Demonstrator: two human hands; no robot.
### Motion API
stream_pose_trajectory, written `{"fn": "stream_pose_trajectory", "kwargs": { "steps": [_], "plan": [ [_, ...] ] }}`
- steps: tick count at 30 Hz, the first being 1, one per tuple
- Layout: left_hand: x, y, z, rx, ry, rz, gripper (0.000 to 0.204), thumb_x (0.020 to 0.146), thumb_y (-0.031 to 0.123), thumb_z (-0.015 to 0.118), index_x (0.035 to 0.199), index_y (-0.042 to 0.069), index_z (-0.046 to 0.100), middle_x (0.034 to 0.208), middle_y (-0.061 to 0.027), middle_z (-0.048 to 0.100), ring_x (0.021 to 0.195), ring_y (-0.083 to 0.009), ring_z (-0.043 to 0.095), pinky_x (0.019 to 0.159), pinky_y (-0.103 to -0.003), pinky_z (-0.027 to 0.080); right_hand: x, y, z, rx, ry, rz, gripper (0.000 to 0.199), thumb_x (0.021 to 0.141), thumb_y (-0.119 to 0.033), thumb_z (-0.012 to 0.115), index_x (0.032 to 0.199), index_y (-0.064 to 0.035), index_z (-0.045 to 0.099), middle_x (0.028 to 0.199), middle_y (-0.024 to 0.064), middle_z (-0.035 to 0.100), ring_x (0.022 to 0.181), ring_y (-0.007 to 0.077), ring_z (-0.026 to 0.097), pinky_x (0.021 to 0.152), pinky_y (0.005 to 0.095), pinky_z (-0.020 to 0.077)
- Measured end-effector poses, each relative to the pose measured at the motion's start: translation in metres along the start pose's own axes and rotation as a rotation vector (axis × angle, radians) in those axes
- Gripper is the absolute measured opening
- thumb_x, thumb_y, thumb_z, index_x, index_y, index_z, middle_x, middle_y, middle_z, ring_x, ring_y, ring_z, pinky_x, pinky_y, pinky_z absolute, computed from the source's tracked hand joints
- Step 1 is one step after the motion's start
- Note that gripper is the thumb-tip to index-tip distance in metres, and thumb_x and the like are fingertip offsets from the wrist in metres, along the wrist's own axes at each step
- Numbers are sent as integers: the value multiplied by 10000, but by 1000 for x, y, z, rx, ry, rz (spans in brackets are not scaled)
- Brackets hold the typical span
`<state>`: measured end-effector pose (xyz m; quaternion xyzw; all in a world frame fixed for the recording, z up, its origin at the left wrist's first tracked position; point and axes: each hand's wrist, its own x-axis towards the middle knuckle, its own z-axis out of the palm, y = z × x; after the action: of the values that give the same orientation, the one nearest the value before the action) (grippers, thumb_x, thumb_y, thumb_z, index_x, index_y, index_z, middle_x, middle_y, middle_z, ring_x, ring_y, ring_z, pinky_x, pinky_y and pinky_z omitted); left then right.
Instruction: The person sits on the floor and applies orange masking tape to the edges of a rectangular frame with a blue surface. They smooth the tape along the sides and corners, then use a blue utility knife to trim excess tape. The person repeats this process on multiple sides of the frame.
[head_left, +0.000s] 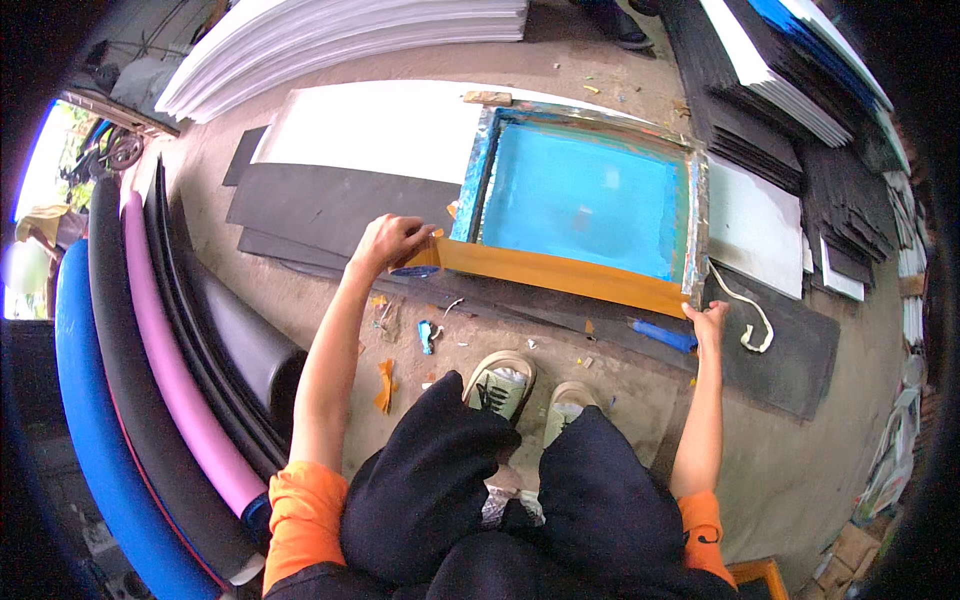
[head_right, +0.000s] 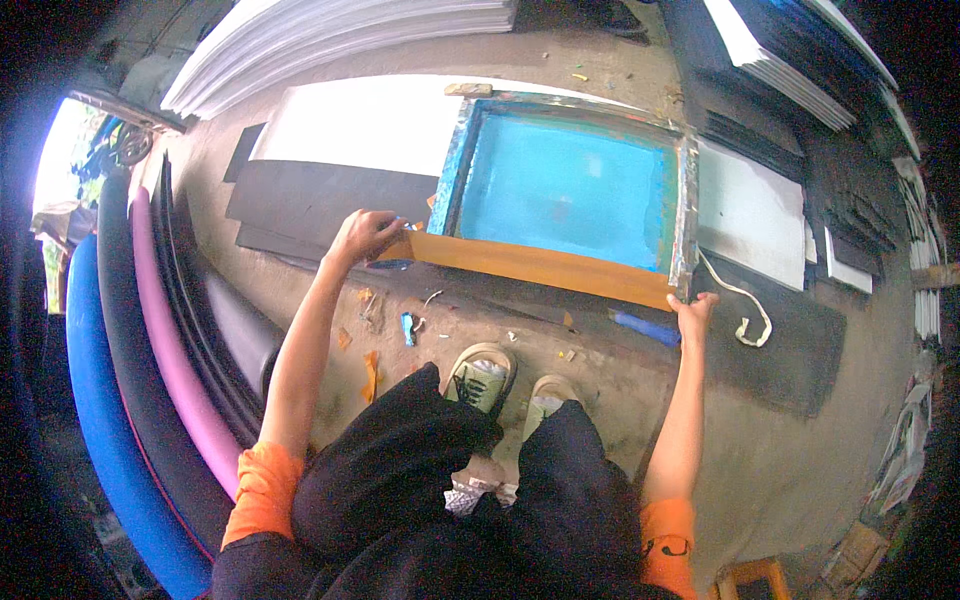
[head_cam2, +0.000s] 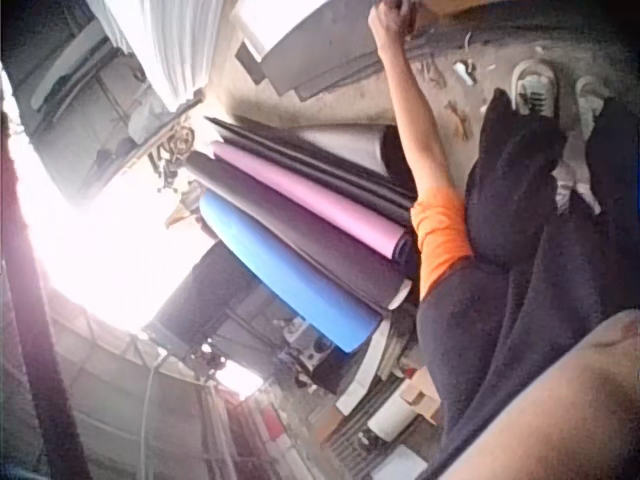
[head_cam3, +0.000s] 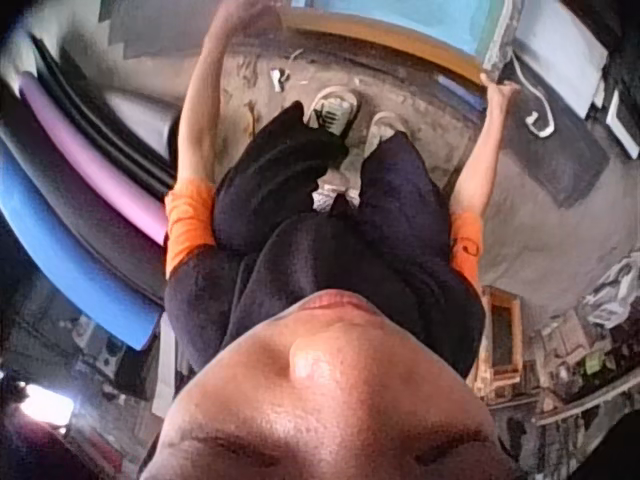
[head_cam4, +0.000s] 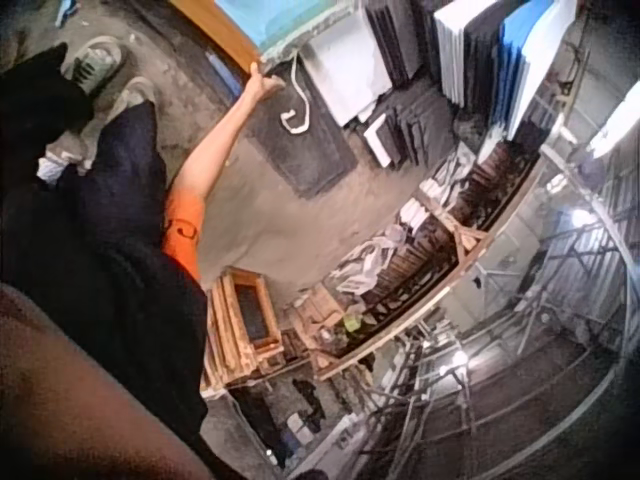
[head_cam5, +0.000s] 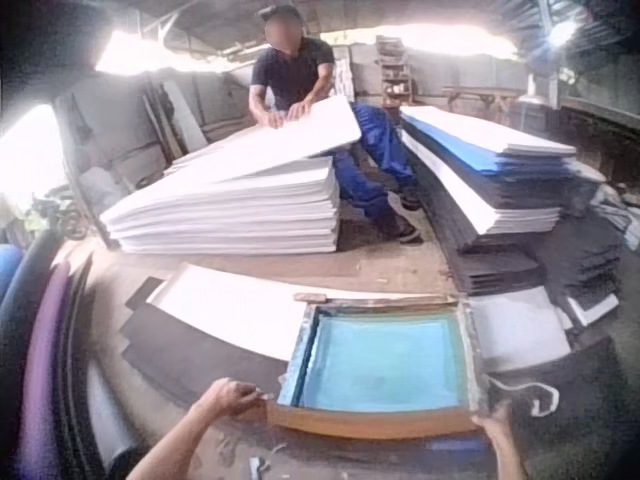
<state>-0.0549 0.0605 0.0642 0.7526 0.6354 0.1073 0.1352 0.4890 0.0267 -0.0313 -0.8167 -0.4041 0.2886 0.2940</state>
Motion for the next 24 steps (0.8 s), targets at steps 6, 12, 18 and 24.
{"fn": "stream_pose_trajectory", "kwargs": {
  "steps": [6, 12, 18, 24],
  "plan": [
    [21, 5, 26, 305, -129, -22, 380, 790, 424, 546, 686, 78, 666, 653, -162, 615, 635, -327, 620, 586, -417, 501, 1, 10, -1, -20, 34, -42, 565, 627, -225, 795, 951, -32, 375, 809, 47, 402, 717, 158, 418, 664, 304, 387],
    [32, 14, 38, 491, -189, 31, 497, 730, 533, 577, 639, 52, 662, 624, -144, 618, 631, -290, 638, 567, -370, 493, -11, -2, 2, -81, 54, -120, 504, 651, -152, 758, 954, -41, 370, 830, 101, 433, 779, 228, 462, 721, 371, 381],
    [42, 39, 33, 596, -453, -25, 592, 646, 669, 591, 689, 86, 683, 672, -117, 645, 677, -235, 647, 679, -373, 486, -61, -9, 13, -168, 293, -531, 266, 759, -100, 625, 945, -29, 449, 891, 138, 483, 887, 297, 474, 788, 421, 356],
    [38, 32, 37, 475, -440, -181, 645, 552, 740, 606, 777, 140, 681, 837, -61, 664, 837, -220, 633, 847, -479, 359, -96, -8, 7, -534, -24, -848, 370, 748, -155, 649, 1077, -56, 511, 1057, 100, 494, 1025, 297, 443, 877, 444, 341]
  ]
}}
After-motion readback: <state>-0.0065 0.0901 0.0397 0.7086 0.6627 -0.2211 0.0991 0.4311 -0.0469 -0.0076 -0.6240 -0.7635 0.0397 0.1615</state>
